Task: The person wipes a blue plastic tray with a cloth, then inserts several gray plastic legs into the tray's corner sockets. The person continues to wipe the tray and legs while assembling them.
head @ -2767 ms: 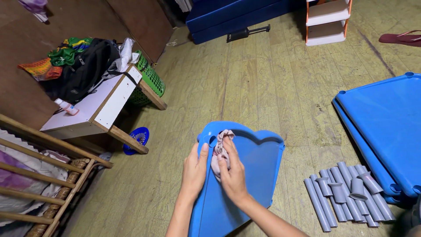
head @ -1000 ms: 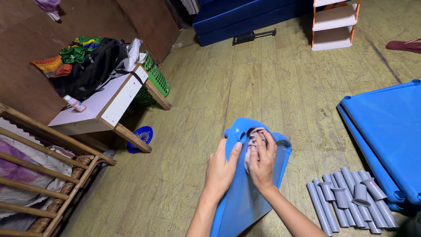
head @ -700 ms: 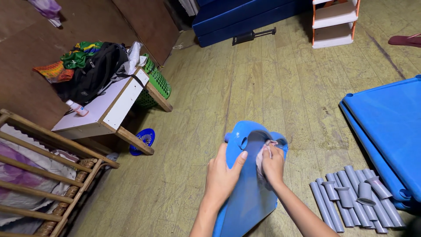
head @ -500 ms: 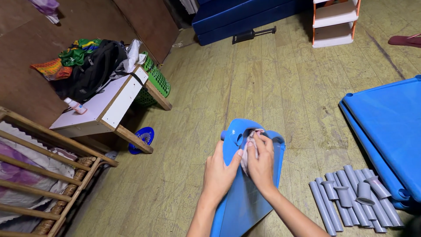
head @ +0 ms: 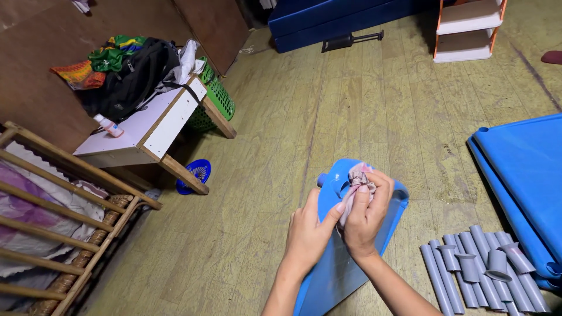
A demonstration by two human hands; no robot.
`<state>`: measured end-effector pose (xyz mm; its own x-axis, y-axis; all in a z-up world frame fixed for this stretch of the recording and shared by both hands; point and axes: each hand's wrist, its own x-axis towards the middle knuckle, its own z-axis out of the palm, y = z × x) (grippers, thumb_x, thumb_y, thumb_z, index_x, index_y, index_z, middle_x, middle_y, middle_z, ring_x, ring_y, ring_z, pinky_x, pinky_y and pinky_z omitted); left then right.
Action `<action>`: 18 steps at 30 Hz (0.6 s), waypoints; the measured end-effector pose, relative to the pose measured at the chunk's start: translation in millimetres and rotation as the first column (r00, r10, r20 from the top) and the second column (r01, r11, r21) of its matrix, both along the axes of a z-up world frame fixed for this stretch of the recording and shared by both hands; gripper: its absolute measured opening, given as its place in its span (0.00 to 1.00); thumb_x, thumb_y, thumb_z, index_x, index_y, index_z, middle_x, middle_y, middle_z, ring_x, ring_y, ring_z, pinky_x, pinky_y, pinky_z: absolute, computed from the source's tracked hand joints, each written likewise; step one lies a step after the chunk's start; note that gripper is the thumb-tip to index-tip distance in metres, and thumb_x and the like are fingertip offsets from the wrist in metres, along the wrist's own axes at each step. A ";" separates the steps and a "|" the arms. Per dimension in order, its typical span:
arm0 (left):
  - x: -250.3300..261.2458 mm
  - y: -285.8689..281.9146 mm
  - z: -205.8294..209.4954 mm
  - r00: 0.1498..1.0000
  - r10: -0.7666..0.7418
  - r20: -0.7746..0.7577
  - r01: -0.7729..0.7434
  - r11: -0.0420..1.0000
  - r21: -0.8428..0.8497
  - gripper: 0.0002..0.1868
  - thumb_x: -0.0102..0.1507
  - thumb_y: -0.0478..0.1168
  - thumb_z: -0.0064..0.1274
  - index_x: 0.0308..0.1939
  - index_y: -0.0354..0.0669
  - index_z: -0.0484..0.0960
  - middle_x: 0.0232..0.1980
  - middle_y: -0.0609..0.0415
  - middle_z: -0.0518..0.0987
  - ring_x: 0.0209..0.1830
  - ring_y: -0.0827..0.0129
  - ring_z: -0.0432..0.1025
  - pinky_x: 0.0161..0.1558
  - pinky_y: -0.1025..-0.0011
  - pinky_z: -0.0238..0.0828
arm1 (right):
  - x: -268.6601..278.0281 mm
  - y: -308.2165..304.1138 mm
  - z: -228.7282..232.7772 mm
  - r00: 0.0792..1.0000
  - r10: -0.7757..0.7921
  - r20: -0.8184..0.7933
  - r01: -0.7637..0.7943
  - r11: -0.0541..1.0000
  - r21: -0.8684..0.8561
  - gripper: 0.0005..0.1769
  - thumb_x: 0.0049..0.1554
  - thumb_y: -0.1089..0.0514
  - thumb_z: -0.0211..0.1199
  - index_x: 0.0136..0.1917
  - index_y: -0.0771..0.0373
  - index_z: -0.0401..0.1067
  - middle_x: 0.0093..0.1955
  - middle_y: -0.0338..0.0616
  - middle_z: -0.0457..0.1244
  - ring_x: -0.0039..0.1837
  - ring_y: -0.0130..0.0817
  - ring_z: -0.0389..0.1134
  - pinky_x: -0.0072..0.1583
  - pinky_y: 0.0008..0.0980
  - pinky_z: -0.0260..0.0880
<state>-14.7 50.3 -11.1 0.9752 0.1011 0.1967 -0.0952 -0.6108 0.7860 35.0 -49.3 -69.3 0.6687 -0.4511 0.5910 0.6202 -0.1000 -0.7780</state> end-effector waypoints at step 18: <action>-24.5 27.8 -1.5 0.999 -0.029 -0.015 0.028 0.997 -0.067 0.21 0.62 0.47 0.59 0.55 0.40 0.78 0.37 0.47 0.87 0.37 0.62 0.85 0.40 0.66 0.78 | 113.8 -61.1 -132.0 0.706 0.401 -0.584 -0.339 0.915 0.219 0.14 0.65 0.58 0.51 0.53 0.66 0.76 0.35 0.50 0.64 0.35 0.34 0.62 0.39 0.34 0.61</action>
<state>-39.2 78.1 -12.6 0.9809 0.0853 0.1751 -0.0993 -0.5544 0.8263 148.8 -110.4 -201.3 0.9925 -0.1191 -0.0271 -0.0122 0.1238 -0.9922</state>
